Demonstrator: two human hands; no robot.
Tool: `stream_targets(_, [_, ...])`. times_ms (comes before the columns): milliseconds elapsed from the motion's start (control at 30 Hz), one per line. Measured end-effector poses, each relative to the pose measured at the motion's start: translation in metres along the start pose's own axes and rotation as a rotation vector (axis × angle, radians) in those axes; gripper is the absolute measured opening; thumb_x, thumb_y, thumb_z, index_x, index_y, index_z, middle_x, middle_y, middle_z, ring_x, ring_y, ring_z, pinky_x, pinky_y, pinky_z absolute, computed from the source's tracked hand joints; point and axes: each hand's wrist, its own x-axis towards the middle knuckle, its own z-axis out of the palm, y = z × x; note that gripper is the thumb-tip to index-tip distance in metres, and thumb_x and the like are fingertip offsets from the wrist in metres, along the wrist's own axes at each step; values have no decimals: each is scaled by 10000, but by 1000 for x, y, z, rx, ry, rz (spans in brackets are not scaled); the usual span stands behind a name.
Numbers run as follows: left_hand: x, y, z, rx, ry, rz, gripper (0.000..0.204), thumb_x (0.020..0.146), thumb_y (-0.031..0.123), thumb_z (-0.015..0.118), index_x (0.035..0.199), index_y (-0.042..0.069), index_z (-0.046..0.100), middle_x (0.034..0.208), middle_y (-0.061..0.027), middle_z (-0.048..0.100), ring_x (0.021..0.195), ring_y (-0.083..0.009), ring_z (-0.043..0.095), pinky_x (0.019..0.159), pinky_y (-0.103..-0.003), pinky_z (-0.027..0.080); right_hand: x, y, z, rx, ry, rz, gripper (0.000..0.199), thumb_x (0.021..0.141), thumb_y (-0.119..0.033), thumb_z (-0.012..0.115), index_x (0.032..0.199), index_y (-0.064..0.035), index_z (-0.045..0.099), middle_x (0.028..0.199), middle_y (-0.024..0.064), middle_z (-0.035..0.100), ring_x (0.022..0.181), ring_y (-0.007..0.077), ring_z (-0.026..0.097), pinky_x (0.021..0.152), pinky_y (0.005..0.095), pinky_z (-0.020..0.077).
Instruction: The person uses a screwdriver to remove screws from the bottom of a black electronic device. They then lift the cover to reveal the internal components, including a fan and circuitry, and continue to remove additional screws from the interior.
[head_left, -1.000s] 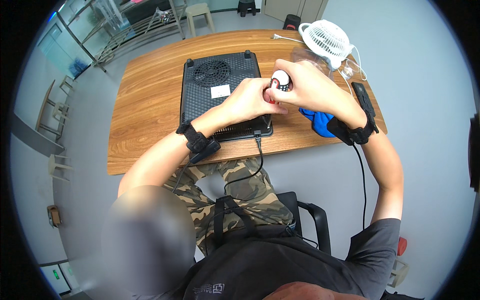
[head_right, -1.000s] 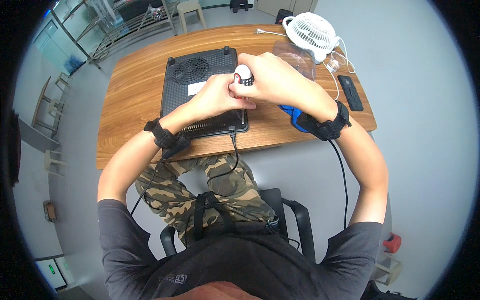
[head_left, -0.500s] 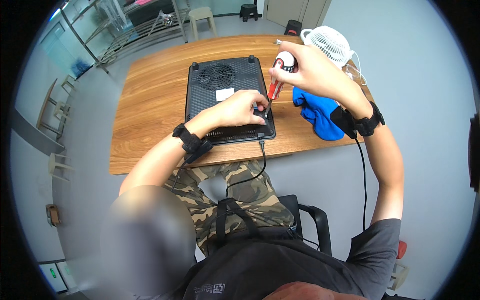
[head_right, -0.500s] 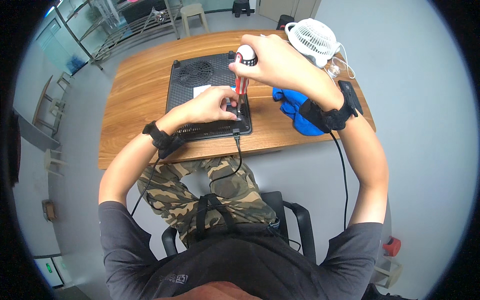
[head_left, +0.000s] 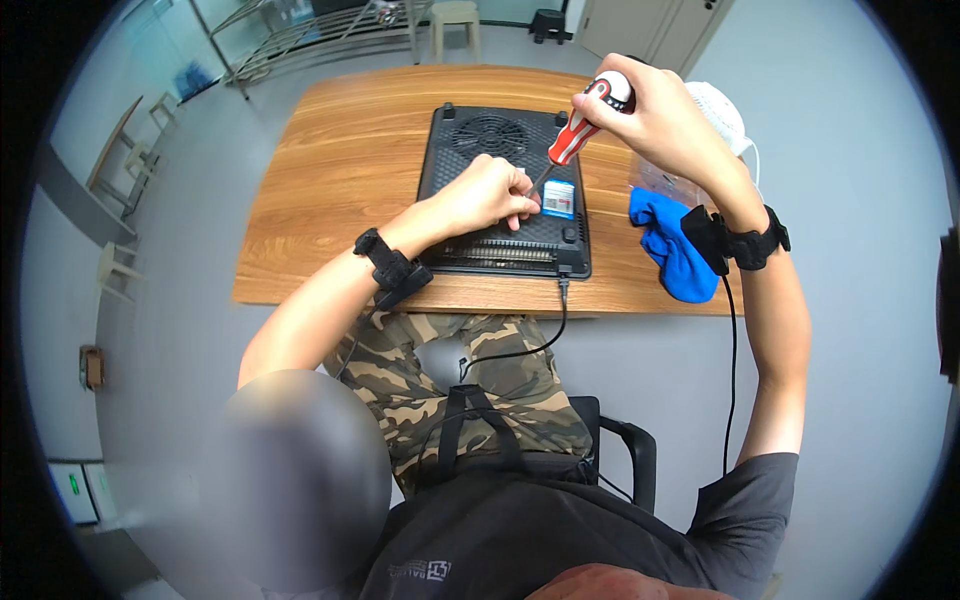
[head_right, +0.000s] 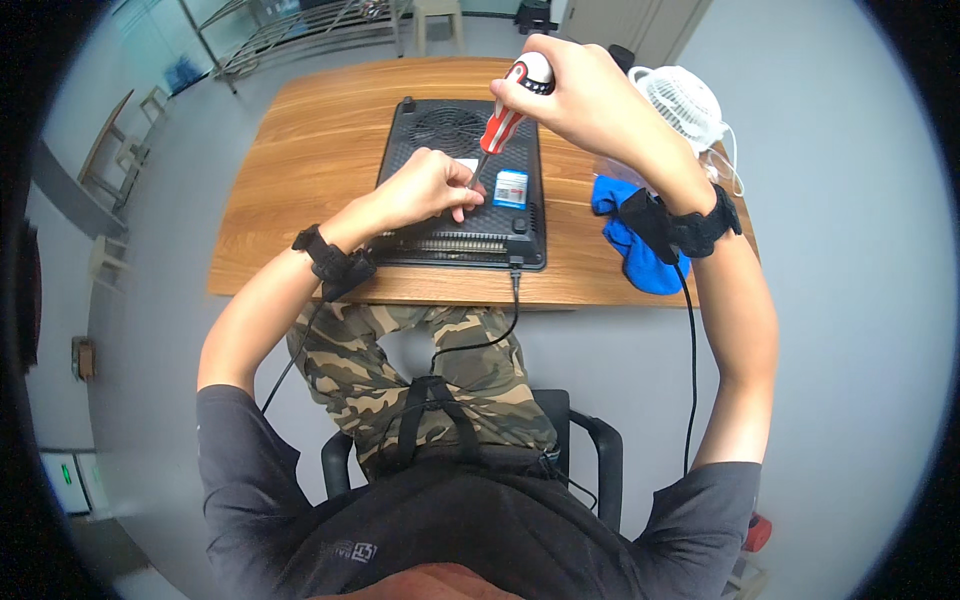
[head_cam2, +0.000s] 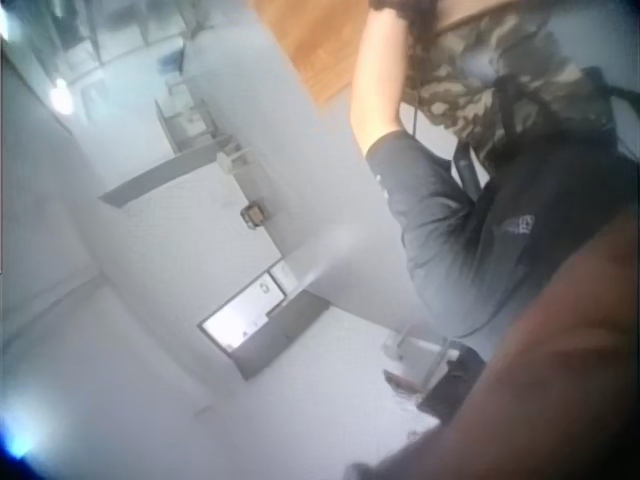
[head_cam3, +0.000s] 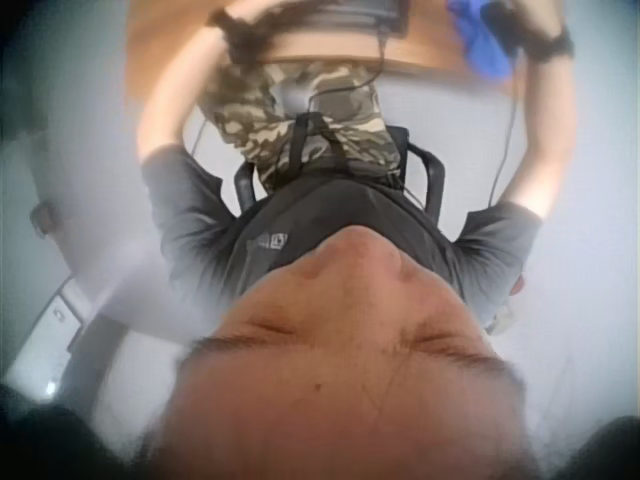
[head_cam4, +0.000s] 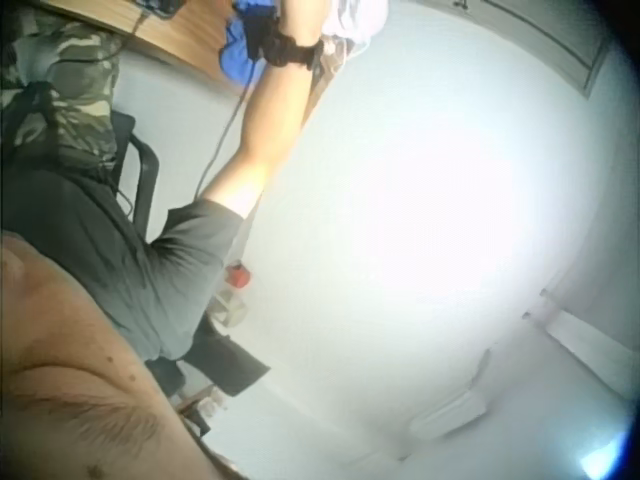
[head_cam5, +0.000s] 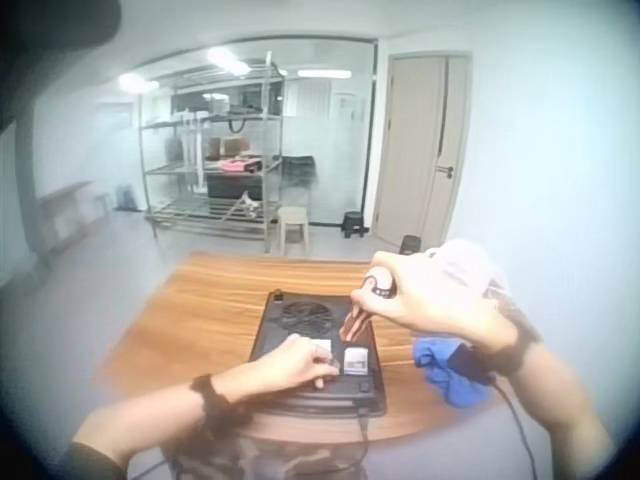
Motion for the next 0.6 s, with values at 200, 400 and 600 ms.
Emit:
stream_targets(200, [-63,-42,-56,87,161,-114,185,986,87,646,1049,-85,670,866,-148,760,718,-179,752,621,-305,599,22,-24,28,55,70,-102,421,942,-423,732,911,-7,673,746,129,724,687,227,724,647,335,558])
stream_targets(400, [-120,-86,-84,326,161,-434,192,979,91,665,840,-18,591,746,-146,716,660,-185,730,584,-322,559,39,-60,60,147,-62,-152,433,911,-384,734,935,41,655,758,203,705,699,343,718,664,404,559])
stream_targets(600, [-136,-136,-79,675,203,-281,204,890,223,750,893,32,677,859,-201,711,858,-422,676,759,-482,543,48,-91,102,164,-118,-275,405,909,-360,731,928,33,637,797,233,712,755,398,720,689,433,567])
